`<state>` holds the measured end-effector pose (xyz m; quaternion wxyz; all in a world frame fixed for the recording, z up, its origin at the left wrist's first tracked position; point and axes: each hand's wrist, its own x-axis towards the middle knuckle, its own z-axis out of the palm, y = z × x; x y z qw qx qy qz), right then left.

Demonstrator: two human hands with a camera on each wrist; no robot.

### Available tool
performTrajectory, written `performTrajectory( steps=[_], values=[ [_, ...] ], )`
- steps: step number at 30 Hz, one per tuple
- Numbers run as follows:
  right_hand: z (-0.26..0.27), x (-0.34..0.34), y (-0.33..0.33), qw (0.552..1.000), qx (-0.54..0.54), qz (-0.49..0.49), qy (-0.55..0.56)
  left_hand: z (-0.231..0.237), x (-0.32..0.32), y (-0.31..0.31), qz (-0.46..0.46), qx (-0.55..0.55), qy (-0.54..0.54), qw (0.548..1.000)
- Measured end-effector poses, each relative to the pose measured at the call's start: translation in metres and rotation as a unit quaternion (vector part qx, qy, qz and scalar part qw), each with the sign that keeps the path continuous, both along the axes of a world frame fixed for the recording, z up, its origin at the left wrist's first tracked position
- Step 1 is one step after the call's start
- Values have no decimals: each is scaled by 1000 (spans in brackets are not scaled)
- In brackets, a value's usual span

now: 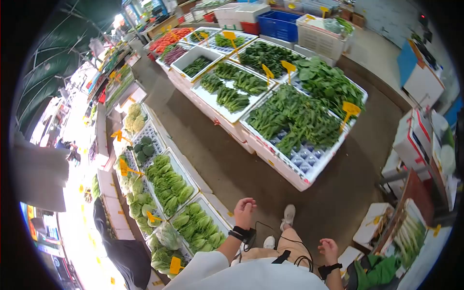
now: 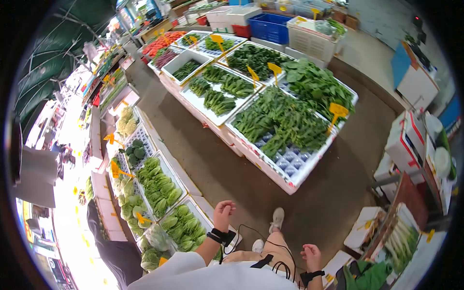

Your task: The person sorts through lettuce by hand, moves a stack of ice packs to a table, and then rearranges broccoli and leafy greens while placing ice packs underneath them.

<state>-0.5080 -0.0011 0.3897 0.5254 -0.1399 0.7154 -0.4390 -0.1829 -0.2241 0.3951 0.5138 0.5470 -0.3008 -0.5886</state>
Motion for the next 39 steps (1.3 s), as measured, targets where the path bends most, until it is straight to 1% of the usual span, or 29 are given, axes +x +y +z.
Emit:
performTrajectory(
  steps=[2, 4, 6, 9, 10, 12, 15, 17, 19, 20, 21, 22, 23, 24, 25, 26, 27, 28, 29, 30, 31, 33, 34, 35, 37, 39],
  values=[
    [4, -3, -56, 999, -14, 11, -31, -1, 20, -32, 44, -16, -23, 999],
    [3, -11, -122, 997, -40, 28, -57, 0, 31, -49, 80, -9, -40, 996],
    [-3, -14, -182, 995, -37, 25, -92, 9, 43, -78, 119, -4, -56, 991],
    [-6, -2, -278, 985, -40, 38, -161, 25, 59, -118, 154, -10, -82, 985],
    [-6, 7, -301, 981, -37, 42, -184, 34, 63, -128, 171, -1, -96, 981],
    [-10, 25, -344, 969, -22, 41, -242, 41, 76, -144, 204, -4, -92, 975],
    [-10, 64, -403, 958, 3, 82, -276, 40, 105, -170, 258, 2, -84, 962],
    [-20, 92, -441, 959, 9, 102, -264, 31, 130, -194, 278, 24, -83, 957],
    [-33, 115, -466, 963, 15, 90, -252, 15, 157, -228, 277, 17, -83, 957],
    [-36, 123, -469, 970, 21, 67, -231, 9, 165, -241, 262, 24, -80, 961],
    [-40, 130, -487, 978, 14, 37, -207, 1, 176, -271, 228, 20, -76, 971],
    [-64, 128, -498, 982, 4, 14, -188, -8, 182, -296, 196, 18, -69, 978],
    [-80, 125, -489, 985, 7, -8, -171, -12, 183, -307, 166, 28, -65, 984],
    [-77, 128, -487, 987, 42, -51, -145, 7, 173, -333, 143, 51, -34, 988],
    [-76, 129, -506, 987, 63, -88, -122, 2, 163, -365, 76, 54, -42, 995],
    [-89, 122, -513, 988, 57, -112, -95, -2, 153, -388, 13, 57, -53, 997],
    [-103, 119, -508, 986, 59, -136, -71, -5, 145, -402, -50, 66, -69, 994],
    [-101, 118, -511, 983, 59, -169, -45, -17, 133, -417, -111, 55, -82, 989],
    [-110, 114, -512, 982, 87, -170, -3, -36, 118, -432, -169, 42, -93, 980],
    [-107, 111, -516, 980, 91, -175, 15, -47, 101, -446, -226, 24, -105, 968],
    [-104, 111, -522, 979, 94, -178, 32, -47, 81, -458, -262, 31, -125, 957],
    [-121, 117, -532, 986, 51, -149, 57, -49, 45, -476, -326, 43, -169, 929],
    [-131, 121, -539, 989, 30, -131, 68, -63, 32, -483, -348, 35, -206, 914],
    [-134, 128, -550, 994, -1, -94, 57, -85, 19, -494, -366, 24, -242, 898],
    [-145, 148, -578, 993, -59, -84, 55, -123, 4, -513, -392, -13, -312, 865],
    [-157, 162, -602, 989, 2, -89, 118, -148, -10, -529, -403, -64, -364, 837]
  ],
)
